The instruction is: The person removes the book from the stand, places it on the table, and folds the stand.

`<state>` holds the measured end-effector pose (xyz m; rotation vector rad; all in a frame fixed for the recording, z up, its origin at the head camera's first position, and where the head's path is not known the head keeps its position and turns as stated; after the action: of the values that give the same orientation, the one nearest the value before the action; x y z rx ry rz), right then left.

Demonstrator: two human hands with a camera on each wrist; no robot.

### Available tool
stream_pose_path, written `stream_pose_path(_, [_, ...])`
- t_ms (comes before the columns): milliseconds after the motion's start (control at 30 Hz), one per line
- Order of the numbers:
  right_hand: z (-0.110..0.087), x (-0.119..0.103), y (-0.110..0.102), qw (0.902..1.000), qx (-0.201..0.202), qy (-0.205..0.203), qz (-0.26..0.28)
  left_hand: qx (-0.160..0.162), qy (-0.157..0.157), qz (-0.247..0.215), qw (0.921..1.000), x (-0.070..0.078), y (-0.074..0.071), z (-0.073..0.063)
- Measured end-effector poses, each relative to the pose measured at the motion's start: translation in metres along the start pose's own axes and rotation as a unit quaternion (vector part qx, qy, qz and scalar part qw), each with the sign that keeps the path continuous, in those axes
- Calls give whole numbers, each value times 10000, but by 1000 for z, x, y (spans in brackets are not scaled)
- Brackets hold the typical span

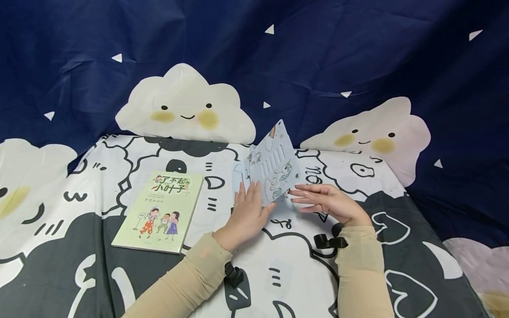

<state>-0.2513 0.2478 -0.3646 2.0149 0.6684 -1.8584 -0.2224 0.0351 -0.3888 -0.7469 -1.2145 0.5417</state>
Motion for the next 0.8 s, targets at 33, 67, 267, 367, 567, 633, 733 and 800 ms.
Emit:
stream_pose_path(33, [0,0,0,10000,27,7,11,-14,18,-10,10000,0,0,0])
stream_pose_path(67, [0,1,-1,10000,58,19,11,-35,47,-20,10000,1,0,0])
stream_pose_path(267, [2,5,-5,9992,384,115,-95,-235,193,-106,9995,2,-7,-2])
stream_pose_path(367, [3,5,-6,9983,541,177,-124,-122,221,-356,9990,3,-11,-1])
stream_pose_path(567, [5,6,-7,9974,673,246,-54,307,353,-1016,9937,9,-21,0])
stream_pose_path(633, [5,6,-7,9973,685,256,-41,454,431,-1215,9906,11,-26,1])
stream_pose_path(733, [5,6,-7,9974,675,257,-20,579,523,-1616,9838,13,-34,1])
stream_pose_path(800, [5,7,-7,9975,661,244,-9,595,523,-1929,9780,13,-38,2])
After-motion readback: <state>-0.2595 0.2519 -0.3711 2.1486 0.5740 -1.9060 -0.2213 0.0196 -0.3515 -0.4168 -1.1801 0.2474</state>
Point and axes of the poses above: each hand's wrist, its own z-axis towards the middle knuckle, its own y-axis out of the palm, x = y × z, the point moved 5 cm from there along z, towards the middle knuckle, and after that the axes turned 5 degrees about x, right-handed, at the moved point
